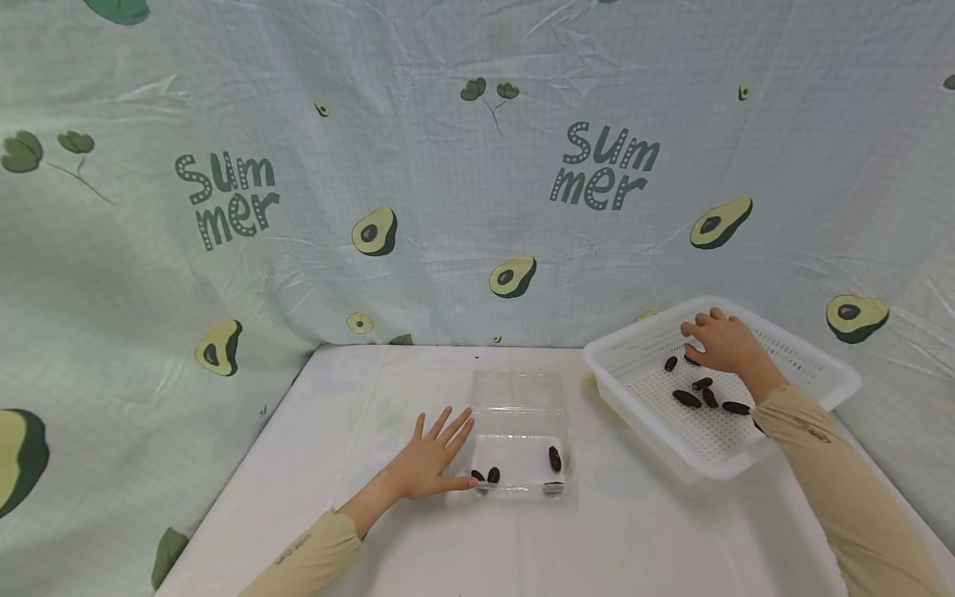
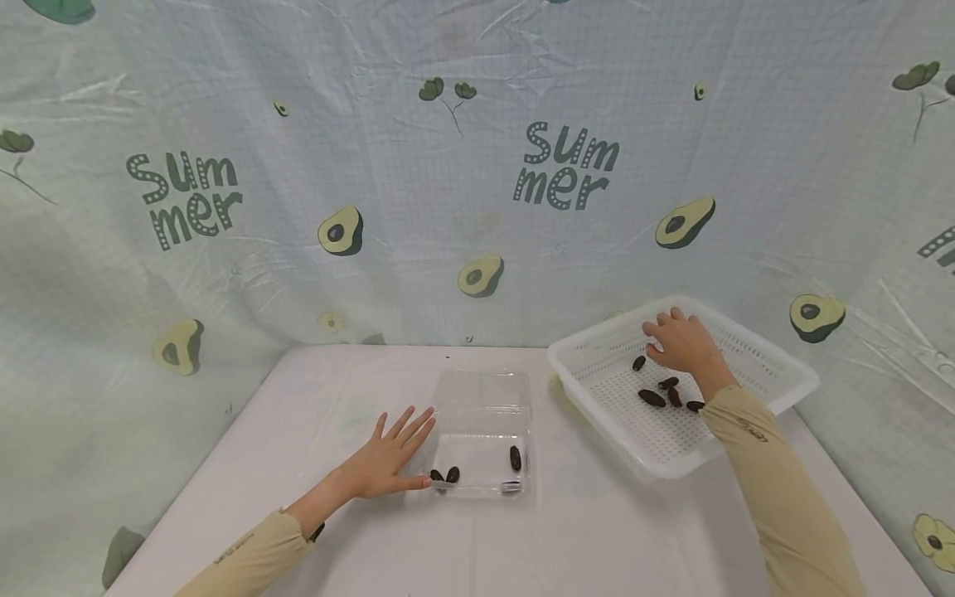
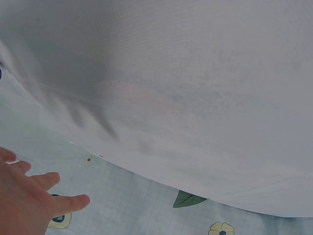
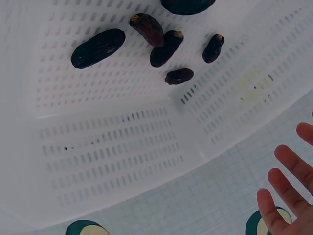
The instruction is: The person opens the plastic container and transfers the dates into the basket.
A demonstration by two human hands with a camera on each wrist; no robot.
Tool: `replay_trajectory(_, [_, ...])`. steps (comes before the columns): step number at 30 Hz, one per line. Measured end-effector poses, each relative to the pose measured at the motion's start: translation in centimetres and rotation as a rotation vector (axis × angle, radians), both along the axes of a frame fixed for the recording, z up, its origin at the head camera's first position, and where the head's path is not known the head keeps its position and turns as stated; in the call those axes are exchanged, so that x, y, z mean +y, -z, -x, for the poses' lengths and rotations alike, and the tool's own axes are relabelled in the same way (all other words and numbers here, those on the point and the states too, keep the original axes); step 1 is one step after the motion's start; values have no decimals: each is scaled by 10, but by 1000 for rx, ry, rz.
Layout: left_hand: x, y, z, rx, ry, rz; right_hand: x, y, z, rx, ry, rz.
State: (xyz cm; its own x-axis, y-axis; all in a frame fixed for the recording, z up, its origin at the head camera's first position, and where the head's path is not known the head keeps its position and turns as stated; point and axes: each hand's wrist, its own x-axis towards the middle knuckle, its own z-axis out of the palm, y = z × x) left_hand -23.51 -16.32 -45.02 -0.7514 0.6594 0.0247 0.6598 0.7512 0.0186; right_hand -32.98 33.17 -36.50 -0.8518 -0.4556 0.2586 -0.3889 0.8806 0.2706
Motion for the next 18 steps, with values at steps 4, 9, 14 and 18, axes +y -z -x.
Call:
replay_trajectory(4, [0,0,0,3,-1,1,-4,-2,-3,8,-26,19])
replay_trajectory(9, [0,1,0,6,8,1,-10,-6,-7,15,-80,56])
replay_trajectory(14, [0,2,1,5,11,2,-22,-12,-17,44,-162,87])
replay_trajectory(18, [0,2,1,1,6,2,-34,-20,-25,83,-231,100])
